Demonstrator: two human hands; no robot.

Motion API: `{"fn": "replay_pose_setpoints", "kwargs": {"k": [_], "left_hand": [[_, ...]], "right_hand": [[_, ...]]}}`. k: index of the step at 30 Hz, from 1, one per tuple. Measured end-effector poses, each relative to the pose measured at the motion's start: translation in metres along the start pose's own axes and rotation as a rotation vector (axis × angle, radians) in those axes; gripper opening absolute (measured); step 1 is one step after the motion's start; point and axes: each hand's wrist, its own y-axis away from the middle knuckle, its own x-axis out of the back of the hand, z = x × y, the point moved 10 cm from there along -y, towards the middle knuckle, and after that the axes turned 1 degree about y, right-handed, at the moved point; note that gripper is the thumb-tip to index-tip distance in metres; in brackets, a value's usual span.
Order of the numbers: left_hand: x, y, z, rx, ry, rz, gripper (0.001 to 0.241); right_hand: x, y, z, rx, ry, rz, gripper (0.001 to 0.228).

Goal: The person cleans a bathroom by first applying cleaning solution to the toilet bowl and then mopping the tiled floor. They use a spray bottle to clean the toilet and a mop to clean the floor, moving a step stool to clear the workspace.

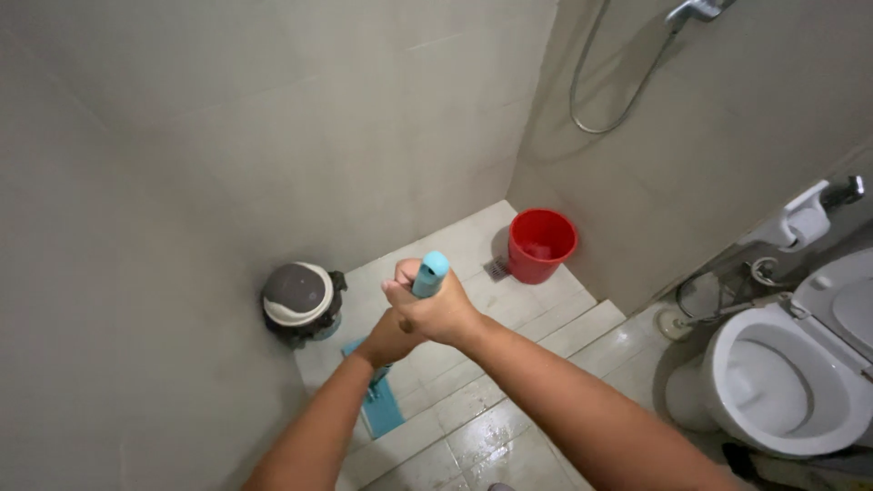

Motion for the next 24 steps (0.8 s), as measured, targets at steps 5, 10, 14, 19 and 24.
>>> {"fn": "replay_pose_setpoints", "kwargs": {"k": [5, 10, 14, 19, 24], "left_hand": [[-0.023, -0.036, -0.014, 0.14, -0.038, 0.06, 0.025], [-0.04, -0.068, -0.031, 0.214, -0.205, 0.07, 0.022], [-0.045, -0.093, -0.061, 0.154, -0.091, 0.126, 0.021], [-0.046, -0.093, -0.025, -0.148, 0.221, 0.178, 0.029], [-0.04, -0.082, -0.08, -0.356, 0.295, 0.274, 0.045]], "right_hand": [[0.044, -0.001, -0.018, 0.113, 0.217, 0.055, 0.036], [0.079, -0.006, -0.027, 0.061, 0.286, 0.084, 0.035], [0.096, -0.016, -0.021, -0.057, 0.199, 0.117, 0.036], [0.082, -0.027, -0.016, 0.081, 0.203, 0.067, 0.028], [0.036, -0.012, -0.012, 0.024, 0.379, -0.159, 0.019]]}}
